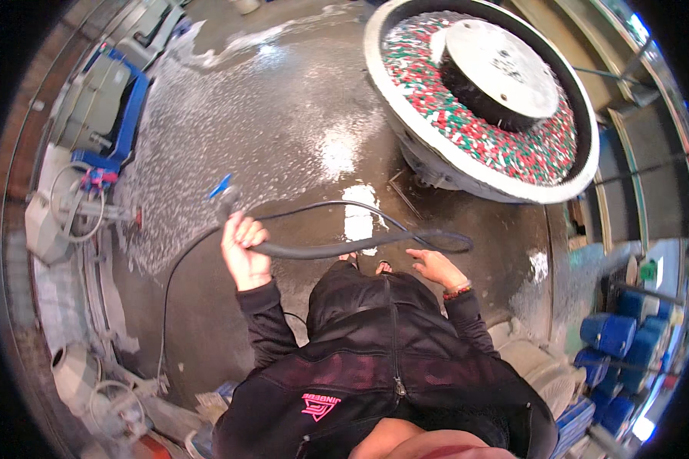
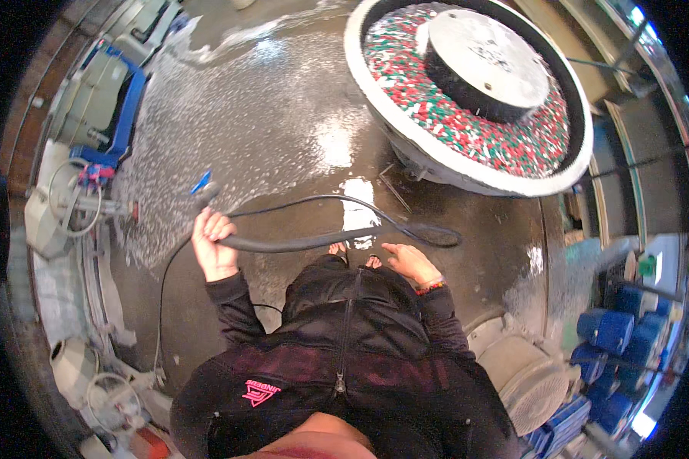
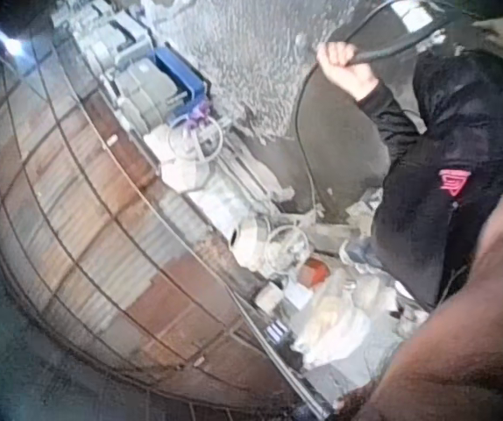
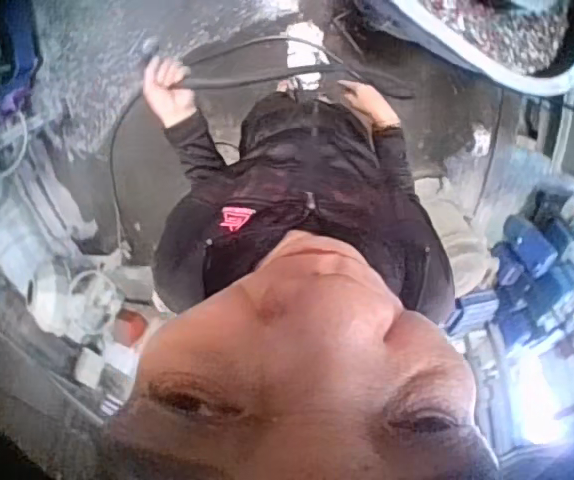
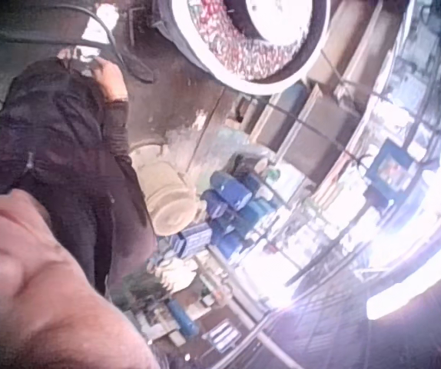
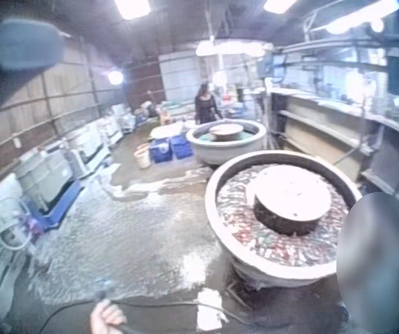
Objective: The person uses a water hose to wash out an industrial vibratory finishing machine filled with small colorful media, directing water over the top and then rinsing the base and floor around the unit.
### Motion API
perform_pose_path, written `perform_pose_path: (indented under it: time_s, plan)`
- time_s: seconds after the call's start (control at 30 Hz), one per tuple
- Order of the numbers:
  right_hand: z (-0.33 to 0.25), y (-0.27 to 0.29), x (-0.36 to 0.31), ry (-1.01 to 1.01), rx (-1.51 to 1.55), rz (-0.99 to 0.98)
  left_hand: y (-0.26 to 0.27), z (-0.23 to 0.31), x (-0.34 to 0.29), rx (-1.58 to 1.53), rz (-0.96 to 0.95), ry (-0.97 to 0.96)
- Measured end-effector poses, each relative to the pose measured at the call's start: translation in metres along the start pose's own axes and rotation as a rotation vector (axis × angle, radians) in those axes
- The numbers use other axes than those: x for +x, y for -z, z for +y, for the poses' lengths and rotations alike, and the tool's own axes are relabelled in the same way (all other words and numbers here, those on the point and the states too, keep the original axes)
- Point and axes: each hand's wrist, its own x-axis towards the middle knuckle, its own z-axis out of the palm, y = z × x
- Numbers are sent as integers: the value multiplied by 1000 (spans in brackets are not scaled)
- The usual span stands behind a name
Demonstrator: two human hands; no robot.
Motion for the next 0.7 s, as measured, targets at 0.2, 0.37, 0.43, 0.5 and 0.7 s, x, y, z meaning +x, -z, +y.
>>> perform_pose_path:
  time_s: [0.2, 0.37, 0.43, 0.5, 0.7]
  plan:
    - [38, 14, -9, -36, -66, 133, -13, -51, 5, 90, -11, 84]
    - [51, 30, -26, -124, -78, 124, -18, -78, 19, 142, -8, 68]
    - [60, 32, -32, -156, -84, 164, -20, -84, 28, 131, -25, 84]
    - [65, 31, -36, -164, -53, 182, -18, -83, 34, 104, 5, 80]
    - [58, 20, -27, -267, -1, 139, -17, -63, 59, 70, 52, 38]
